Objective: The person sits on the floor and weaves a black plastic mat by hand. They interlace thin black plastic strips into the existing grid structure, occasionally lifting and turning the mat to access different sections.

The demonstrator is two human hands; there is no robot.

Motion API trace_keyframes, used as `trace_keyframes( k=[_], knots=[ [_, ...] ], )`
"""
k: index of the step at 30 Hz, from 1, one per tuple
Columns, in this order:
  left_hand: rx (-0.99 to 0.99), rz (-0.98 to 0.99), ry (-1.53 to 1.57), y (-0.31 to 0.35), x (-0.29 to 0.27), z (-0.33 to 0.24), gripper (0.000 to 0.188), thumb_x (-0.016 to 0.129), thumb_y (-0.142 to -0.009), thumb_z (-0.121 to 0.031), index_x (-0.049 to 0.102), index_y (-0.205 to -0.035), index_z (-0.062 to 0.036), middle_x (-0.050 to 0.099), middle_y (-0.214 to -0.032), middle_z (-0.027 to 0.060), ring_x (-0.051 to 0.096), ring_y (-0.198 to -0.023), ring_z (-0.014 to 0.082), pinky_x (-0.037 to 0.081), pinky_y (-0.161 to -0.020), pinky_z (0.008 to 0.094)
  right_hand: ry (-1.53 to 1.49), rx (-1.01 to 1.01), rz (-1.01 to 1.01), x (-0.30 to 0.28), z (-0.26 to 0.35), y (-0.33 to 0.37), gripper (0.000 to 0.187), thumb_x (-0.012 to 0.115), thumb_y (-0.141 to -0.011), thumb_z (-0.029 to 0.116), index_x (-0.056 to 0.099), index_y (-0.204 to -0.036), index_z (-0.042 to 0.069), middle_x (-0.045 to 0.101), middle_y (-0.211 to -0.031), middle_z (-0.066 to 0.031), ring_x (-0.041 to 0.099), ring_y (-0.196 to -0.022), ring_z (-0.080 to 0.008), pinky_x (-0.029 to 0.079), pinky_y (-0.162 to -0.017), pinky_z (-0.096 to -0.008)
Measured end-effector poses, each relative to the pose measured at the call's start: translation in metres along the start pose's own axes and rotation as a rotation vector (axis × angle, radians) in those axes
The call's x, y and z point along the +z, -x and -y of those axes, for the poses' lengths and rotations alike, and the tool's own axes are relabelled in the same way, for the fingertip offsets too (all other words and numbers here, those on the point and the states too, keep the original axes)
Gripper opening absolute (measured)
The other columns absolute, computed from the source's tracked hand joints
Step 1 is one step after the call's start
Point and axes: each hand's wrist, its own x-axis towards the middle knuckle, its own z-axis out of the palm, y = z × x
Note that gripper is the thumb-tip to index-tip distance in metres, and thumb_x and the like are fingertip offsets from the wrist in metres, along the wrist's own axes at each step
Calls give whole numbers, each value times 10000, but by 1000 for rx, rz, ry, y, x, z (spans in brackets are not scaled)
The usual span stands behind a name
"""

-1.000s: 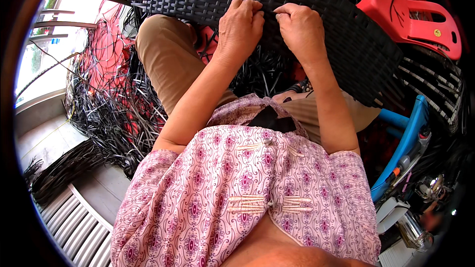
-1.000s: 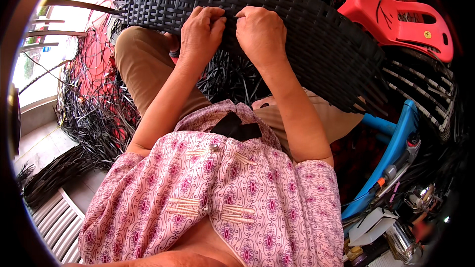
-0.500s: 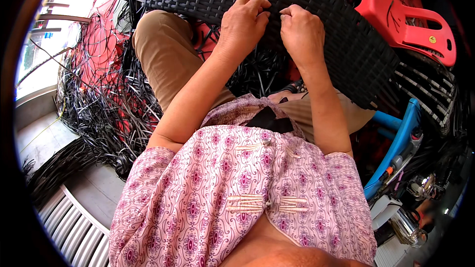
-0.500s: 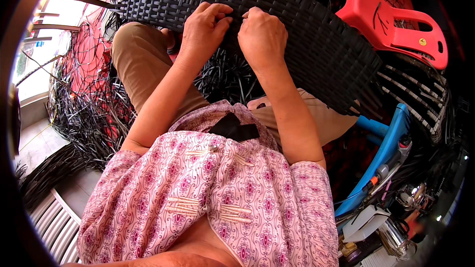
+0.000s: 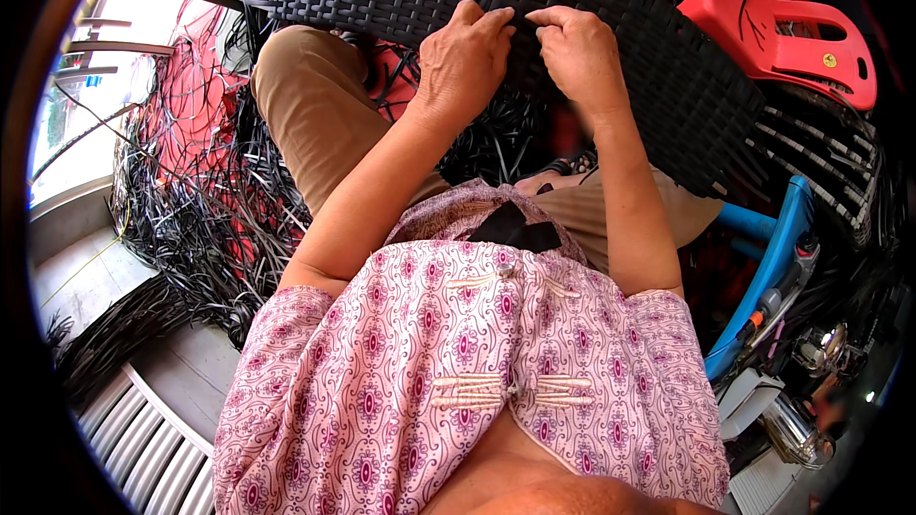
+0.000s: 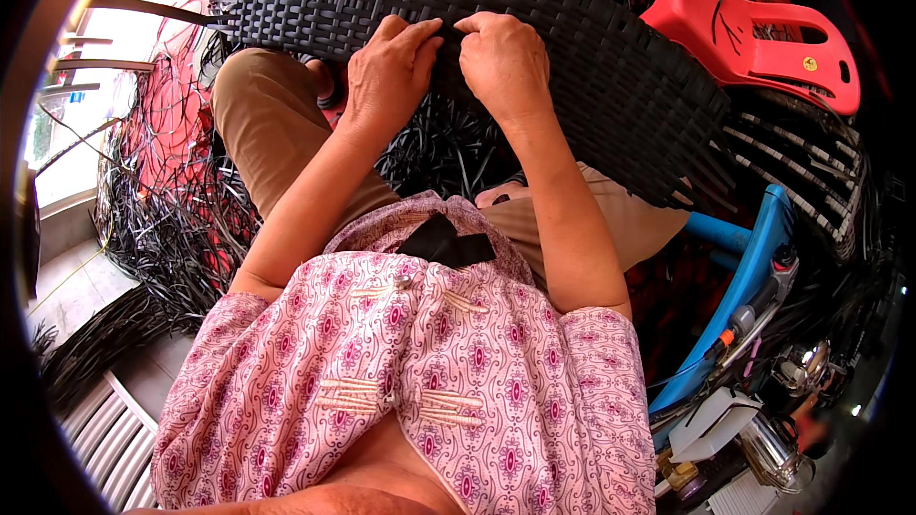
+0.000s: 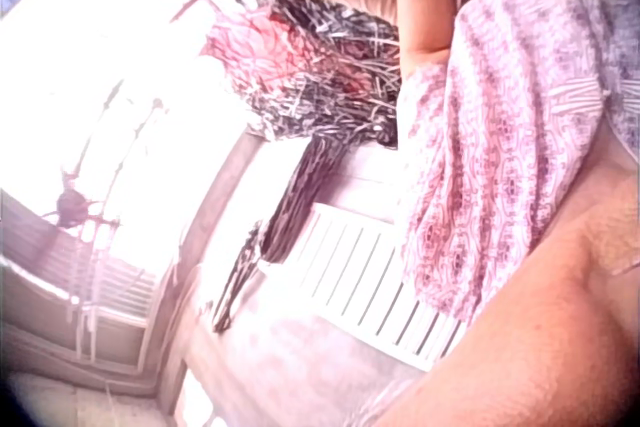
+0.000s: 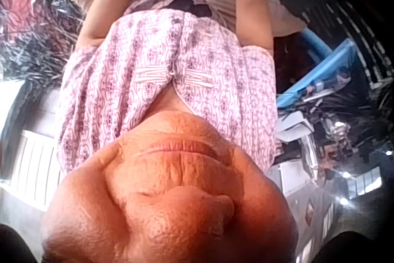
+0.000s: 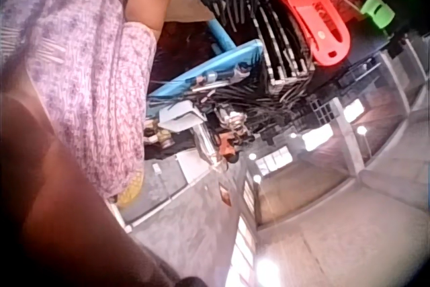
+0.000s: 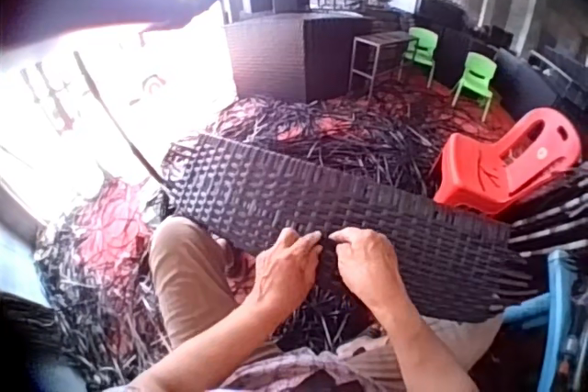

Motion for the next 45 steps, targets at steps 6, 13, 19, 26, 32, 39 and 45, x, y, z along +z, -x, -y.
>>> trace_keyframes(
  k=[6,13,19,26,32,39,45],
  knots=[
    [-82,-43,188,7,1,7,220,695,-880,-115,735,-1095,-101,638,-860,97,660,-761,284,523,-678,365,-122,105,95,6,4,6,319,555,-834,97,762,-1071,48,725,-981,-222,710,-950,-344,546,-891,-409],
    [-107,-7,295,12,-6,14,222,673,-862,-95,735,-1075,-72,642,-842,109,663,-763,278,522,-704,363,-386,339,281,1,16,9,361,633,-868,35,667,-1212,-69,736,-893,-169,696,-684,-155,556,-618,-289],
    [-175,54,386,11,-10,24,236,654,-863,-108,731,-1080,-57,644,-856,120,674,-791,272,526,-735,356,-563,454,379,-6,25,12,380,642,-920,63,631,-1293,-10,690,-842,-67,627,-662,-103,495,-611,-243],
    [-180,15,365,21,-10,26,222,633,-885,-112,735,-1076,-64,654,-914,139,675,-827,328,533,-751,396,-606,539,381,-3,25,15,349,650,-915,60,654,-1261,15,684,-840,-39,607,-649,-91,493,-633,-236],
    [-212,130,204,29,-21,16,332,607,-930,-175,655,-1253,-112,642,-966,154,670,-855,358,534,-746,439,-572,614,397,-4,31,2,305,617,-919,23,663,-1220,-2,691,-813,-49,611,-621,-89,501,-593,-259],
    [-196,165,360,37,-20,18,468,619,-931,-212,558,-1382,-104,688,-842,150,663,-762,355,541,-718,420,-583,617,511,-10,21,-11,323,619,-915,23,659,-1236,9,688,-829,-31,613,-650,-78,505,-602,-262],
    [-561,460,1043,31,-38,21,596,644,-973,-179,397,-1482,10,659,-736,75,571,-529,89,476,-490,240,-596,630,509,-5,22,-13,317,638,-883,-16,671,-1198,-29,684,-866,-71,614,-662,-109,489,-554,-269]
  ],
)
